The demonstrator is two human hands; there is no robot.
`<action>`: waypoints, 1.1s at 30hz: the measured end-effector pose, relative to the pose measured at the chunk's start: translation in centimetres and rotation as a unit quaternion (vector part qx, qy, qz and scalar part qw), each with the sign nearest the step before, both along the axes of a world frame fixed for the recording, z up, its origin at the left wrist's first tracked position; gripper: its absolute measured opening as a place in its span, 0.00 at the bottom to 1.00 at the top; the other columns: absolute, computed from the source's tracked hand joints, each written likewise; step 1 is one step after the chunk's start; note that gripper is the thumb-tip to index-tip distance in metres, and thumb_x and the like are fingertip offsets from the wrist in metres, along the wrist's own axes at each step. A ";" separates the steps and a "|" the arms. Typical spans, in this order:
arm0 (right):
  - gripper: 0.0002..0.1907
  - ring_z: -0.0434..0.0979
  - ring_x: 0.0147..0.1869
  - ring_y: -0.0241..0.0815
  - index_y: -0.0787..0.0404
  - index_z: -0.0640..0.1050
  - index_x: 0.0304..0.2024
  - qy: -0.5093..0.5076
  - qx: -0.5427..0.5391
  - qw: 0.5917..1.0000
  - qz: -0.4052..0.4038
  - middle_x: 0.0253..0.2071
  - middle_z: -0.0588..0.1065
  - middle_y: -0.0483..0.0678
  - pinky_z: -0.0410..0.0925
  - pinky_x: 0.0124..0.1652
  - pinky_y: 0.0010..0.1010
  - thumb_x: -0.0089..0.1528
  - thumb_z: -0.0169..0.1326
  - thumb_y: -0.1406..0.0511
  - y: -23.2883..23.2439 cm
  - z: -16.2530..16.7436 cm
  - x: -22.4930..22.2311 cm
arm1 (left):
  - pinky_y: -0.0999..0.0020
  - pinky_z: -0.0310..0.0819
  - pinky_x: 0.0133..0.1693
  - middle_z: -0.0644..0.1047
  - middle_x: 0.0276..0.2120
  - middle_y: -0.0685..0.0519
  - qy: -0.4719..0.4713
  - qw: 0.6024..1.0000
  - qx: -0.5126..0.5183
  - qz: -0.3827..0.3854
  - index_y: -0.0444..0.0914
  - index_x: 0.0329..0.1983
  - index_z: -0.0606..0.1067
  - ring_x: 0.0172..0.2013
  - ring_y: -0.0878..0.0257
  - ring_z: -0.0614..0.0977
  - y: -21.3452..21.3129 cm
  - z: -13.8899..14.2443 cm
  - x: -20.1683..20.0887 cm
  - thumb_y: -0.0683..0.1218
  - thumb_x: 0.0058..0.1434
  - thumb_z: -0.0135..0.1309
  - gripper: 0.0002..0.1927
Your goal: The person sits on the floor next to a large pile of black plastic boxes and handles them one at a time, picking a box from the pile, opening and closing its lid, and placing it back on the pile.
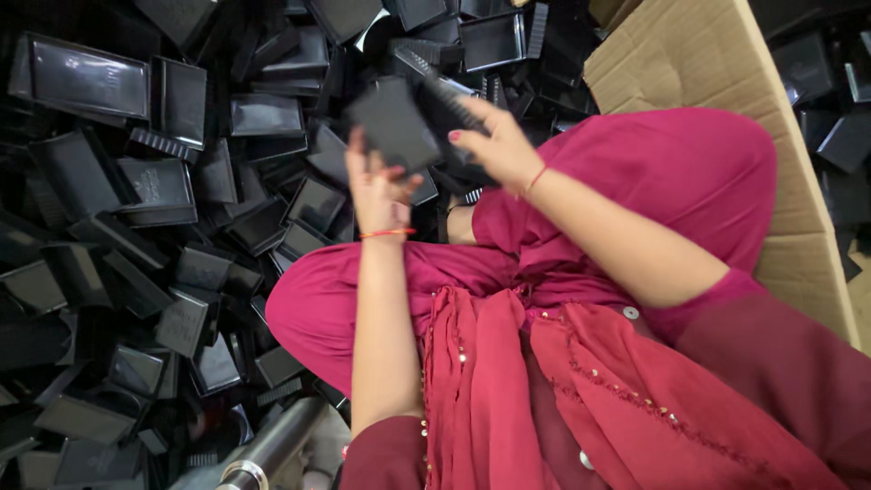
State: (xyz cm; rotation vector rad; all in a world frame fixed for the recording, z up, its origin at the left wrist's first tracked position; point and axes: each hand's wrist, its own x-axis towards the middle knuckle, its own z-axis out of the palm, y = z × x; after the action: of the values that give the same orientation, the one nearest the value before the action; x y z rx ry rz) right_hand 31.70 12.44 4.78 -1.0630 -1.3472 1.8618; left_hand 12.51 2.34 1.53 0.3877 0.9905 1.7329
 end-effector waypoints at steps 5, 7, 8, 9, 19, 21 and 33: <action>0.29 0.64 0.75 0.42 0.65 0.61 0.74 0.050 0.179 0.981 0.055 0.70 0.66 0.52 0.58 0.71 0.34 0.72 0.51 0.66 -3.4 2.1 -0.8 | 0.82 0.64 0.34 0.64 0.72 0.49 0.062 0.994 0.021 -0.085 0.47 0.82 0.51 0.48 0.69 0.75 0.7 -2.7 3.4 0.42 0.72 0.45 0.36; 0.31 0.60 0.78 0.46 0.65 0.59 0.75 0.012 0.259 0.963 0.069 0.73 0.62 0.55 0.55 0.74 0.36 0.71 0.51 0.65 -4.1 3.0 -0.8 | 0.84 0.64 0.57 0.63 0.74 0.50 0.167 0.982 0.038 -0.073 0.43 0.81 0.52 0.64 0.71 0.71 0.6 -3.9 3.7 0.46 0.77 0.45 0.31; 0.32 0.60 0.79 0.48 0.65 0.58 0.75 0.005 0.289 0.954 0.080 0.74 0.62 0.56 0.54 0.75 0.37 0.71 0.51 0.65 -4.3 3.5 -0.7 | 0.85 0.64 0.69 0.62 0.75 0.51 0.218 0.972 0.047 -0.067 0.42 0.80 0.53 0.72 0.73 0.70 0.6 -4.1 3.8 0.47 0.80 0.46 0.30; 0.33 0.59 0.80 0.50 0.65 0.58 0.75 -0.002 0.319 0.943 0.091 0.74 0.61 0.57 0.53 0.76 0.38 0.70 0.51 0.66 -4.4 3.9 -0.5 | 0.81 0.68 0.67 0.65 0.72 0.48 0.200 0.976 0.058 -0.065 0.40 0.80 0.54 0.69 0.69 0.72 0.5 -4.2 3.6 0.45 0.78 0.50 0.31; 0.29 0.65 0.79 0.56 0.63 0.66 0.73 -0.065 0.412 0.908 0.045 0.74 0.63 0.59 0.59 0.76 0.41 0.70 0.54 0.63 -4.2 5.6 0.1 | 0.64 0.82 0.52 0.72 0.62 0.48 -0.040 0.992 0.076 -0.089 0.44 0.79 0.54 0.55 0.58 0.80 -0.4 1.6 3.1 0.39 0.60 0.63 0.46; 0.30 0.65 0.78 0.58 0.63 0.66 0.72 -0.072 0.422 0.902 0.059 0.74 0.62 0.60 0.60 0.75 0.42 0.69 0.54 0.63 -4.3 5.5 0.1 | 0.66 0.81 0.53 0.72 0.64 0.49 -0.056 0.990 0.081 -0.100 0.43 0.78 0.55 0.57 0.59 0.79 -0.4 1.9 3.3 0.38 0.61 0.63 0.45; 0.28 0.66 0.74 0.59 0.60 0.70 0.68 -0.178 0.530 0.829 0.006 0.71 0.64 0.60 0.59 0.72 0.43 0.66 0.56 0.62 -5.4 5.7 -0.1 | 0.62 0.82 0.52 0.73 0.62 0.45 -0.064 0.990 0.092 -0.082 0.40 0.77 0.55 0.56 0.56 0.80 -0.5 1.6 3.3 0.37 0.60 0.63 0.44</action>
State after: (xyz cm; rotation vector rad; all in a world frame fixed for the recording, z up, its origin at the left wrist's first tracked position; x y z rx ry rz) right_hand 31.55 7.03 10.45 -0.7569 -2.1801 0.6237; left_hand 15.80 1.83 3.18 0.4576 0.6906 1.6825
